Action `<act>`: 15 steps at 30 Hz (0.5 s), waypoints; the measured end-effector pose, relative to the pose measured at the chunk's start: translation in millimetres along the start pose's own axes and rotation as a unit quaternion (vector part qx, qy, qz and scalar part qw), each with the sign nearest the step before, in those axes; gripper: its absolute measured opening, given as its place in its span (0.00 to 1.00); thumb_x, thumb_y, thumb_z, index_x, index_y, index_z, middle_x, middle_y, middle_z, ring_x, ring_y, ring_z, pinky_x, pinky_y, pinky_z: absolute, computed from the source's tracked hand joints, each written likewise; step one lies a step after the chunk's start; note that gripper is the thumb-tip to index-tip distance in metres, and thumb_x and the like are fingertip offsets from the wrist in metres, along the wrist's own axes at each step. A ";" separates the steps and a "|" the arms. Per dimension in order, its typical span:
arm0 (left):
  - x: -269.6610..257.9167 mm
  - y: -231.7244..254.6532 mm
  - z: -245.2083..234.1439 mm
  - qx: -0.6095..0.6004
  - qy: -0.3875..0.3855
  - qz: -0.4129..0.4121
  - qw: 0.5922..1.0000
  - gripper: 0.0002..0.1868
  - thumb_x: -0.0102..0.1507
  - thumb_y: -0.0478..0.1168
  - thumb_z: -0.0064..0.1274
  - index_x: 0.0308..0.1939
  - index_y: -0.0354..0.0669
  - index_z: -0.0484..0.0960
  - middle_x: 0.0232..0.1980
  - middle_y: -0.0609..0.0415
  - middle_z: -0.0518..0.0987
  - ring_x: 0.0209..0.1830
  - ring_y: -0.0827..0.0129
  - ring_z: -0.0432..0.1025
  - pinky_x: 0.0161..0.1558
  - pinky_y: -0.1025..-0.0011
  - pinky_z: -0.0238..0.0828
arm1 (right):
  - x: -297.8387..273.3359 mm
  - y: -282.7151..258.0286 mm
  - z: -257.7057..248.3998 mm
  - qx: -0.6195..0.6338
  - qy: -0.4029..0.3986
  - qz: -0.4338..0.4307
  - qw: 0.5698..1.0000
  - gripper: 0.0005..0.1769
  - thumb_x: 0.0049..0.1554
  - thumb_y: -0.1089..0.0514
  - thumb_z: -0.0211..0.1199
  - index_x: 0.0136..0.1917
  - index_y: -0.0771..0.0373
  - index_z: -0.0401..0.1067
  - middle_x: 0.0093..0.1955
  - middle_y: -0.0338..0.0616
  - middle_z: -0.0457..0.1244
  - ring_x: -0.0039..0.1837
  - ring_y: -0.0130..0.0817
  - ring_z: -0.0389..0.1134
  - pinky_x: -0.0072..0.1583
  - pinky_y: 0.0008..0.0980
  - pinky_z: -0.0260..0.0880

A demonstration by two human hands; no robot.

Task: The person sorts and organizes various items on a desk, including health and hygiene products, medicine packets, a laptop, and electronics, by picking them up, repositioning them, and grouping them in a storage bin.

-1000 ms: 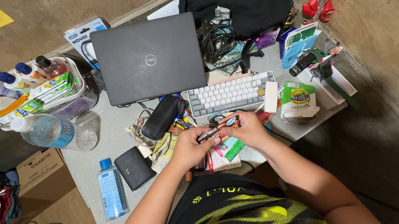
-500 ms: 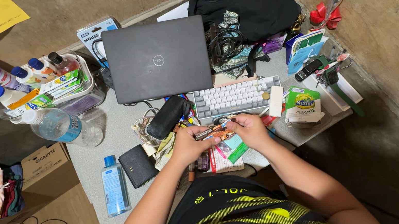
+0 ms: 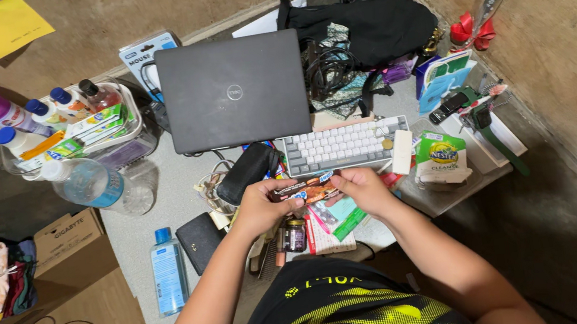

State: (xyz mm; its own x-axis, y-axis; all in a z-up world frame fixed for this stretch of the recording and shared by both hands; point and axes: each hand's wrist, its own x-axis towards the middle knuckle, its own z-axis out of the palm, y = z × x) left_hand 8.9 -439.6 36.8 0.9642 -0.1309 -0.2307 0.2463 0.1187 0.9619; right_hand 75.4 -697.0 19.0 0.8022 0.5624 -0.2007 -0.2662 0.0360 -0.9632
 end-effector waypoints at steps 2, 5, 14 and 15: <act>-6.7 4.8 -10.1 0.002 0.007 -0.013 1.000 0.33 0.55 0.28 0.67 0.65 0.36 0.77 0.37 0.54 0.83 0.30 0.79 0.74 0.32 0.77 0.74 | 7.0 2.8 9.5 0.005 -0.020 -0.006 1.000 0.16 0.65 0.57 0.53 0.56 0.71 0.75 0.52 0.46 0.72 0.49 0.32 0.74 0.50 0.35 0.79; -11.9 11.2 -30.6 -0.065 0.018 -0.018 0.998 0.40 0.54 0.27 0.65 0.70 0.40 0.69 0.36 0.53 0.84 0.28 0.78 0.75 0.31 0.77 0.75 | 26.5 4.0 25.4 -0.021 -0.029 -0.015 0.999 0.17 0.67 0.57 0.54 0.53 0.73 0.77 0.49 0.48 0.72 0.46 0.35 0.74 0.49 0.33 0.77; 7.4 27.5 -131.0 0.019 0.187 0.095 0.978 0.30 0.61 0.29 0.62 0.68 0.33 0.75 0.36 0.55 0.80 0.29 0.77 0.74 0.33 0.77 0.74 | 134.9 -9.6 83.4 -0.089 0.024 -0.023 0.995 0.15 0.65 0.54 0.63 0.48 0.70 0.78 0.38 0.45 0.67 0.34 0.28 0.66 0.38 0.27 0.63; 9.2 36.7 -145.0 0.048 0.214 0.100 0.970 0.30 0.61 0.30 0.62 0.68 0.35 0.74 0.37 0.54 0.81 0.30 0.77 0.75 0.33 0.76 0.75 | 153.7 -12.4 92.7 -0.088 0.015 -0.030 0.996 0.15 0.65 0.53 0.63 0.47 0.70 0.78 0.38 0.44 0.66 0.34 0.27 0.65 0.38 0.26 0.63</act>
State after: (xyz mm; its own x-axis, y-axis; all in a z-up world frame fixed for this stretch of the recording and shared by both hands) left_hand 41.1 -293.7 48.7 0.9494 0.3087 -0.0575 0.0589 0.0049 0.9983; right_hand 152.5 -534.4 16.7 0.8304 0.5380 -0.1448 -0.1217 -0.0785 -0.9895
